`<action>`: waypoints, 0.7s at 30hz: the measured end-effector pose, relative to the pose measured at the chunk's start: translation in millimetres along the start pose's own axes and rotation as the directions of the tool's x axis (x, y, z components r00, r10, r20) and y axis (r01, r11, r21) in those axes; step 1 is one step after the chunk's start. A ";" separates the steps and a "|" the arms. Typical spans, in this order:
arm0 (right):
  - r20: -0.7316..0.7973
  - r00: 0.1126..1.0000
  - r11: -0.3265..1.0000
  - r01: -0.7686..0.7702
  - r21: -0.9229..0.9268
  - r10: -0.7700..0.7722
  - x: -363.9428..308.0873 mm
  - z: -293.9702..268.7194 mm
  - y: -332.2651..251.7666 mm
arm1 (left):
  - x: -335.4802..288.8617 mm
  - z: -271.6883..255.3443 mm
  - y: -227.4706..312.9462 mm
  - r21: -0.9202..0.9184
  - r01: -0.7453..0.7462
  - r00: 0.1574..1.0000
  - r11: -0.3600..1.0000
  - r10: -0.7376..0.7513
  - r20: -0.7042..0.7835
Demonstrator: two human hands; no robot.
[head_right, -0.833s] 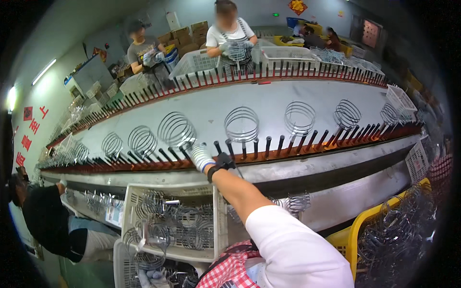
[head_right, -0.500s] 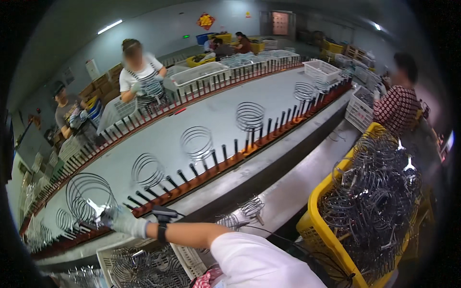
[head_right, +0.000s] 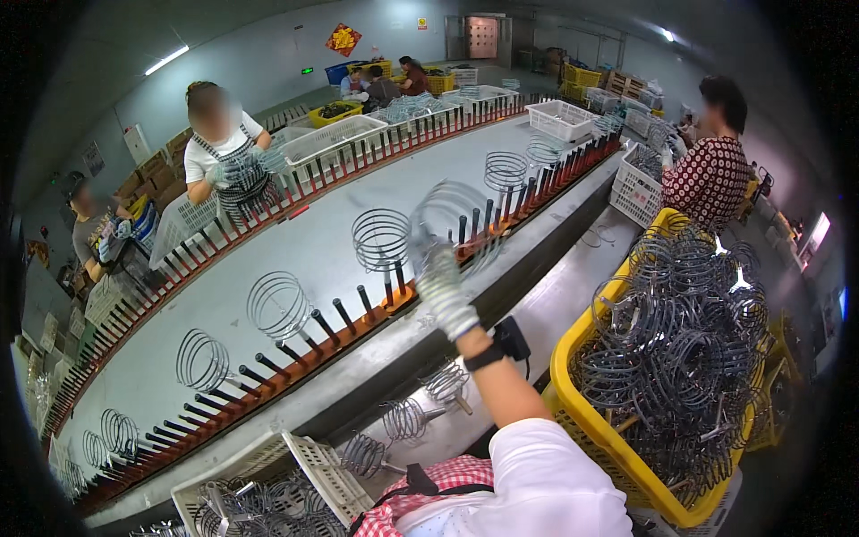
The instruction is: Inspecting and sorting metallic wire coil products from a basket and placing them into an assembly line tray.
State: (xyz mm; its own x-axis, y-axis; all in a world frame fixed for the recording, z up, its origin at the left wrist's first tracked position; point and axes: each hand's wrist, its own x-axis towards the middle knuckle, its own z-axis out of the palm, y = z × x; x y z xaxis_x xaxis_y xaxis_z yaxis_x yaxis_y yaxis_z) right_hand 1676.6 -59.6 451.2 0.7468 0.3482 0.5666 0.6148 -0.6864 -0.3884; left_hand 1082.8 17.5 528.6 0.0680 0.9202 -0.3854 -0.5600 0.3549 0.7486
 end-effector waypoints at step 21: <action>0.487 0.796 0.865 -0.480 0.147 0.359 81.9 89.5 26.8 | 1.2 25.5 4.9 -0.073 -0.052 0.998 0.996 0.049 -0.044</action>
State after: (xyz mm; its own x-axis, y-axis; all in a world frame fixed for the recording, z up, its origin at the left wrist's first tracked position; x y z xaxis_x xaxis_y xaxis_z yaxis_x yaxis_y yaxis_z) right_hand 1776.9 7.6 422.1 0.9389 0.3417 -0.0421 0.2106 -0.6668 -0.7149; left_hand 1101.2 24.6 545.6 0.0044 0.9283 -0.3717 -0.6218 0.2937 0.7260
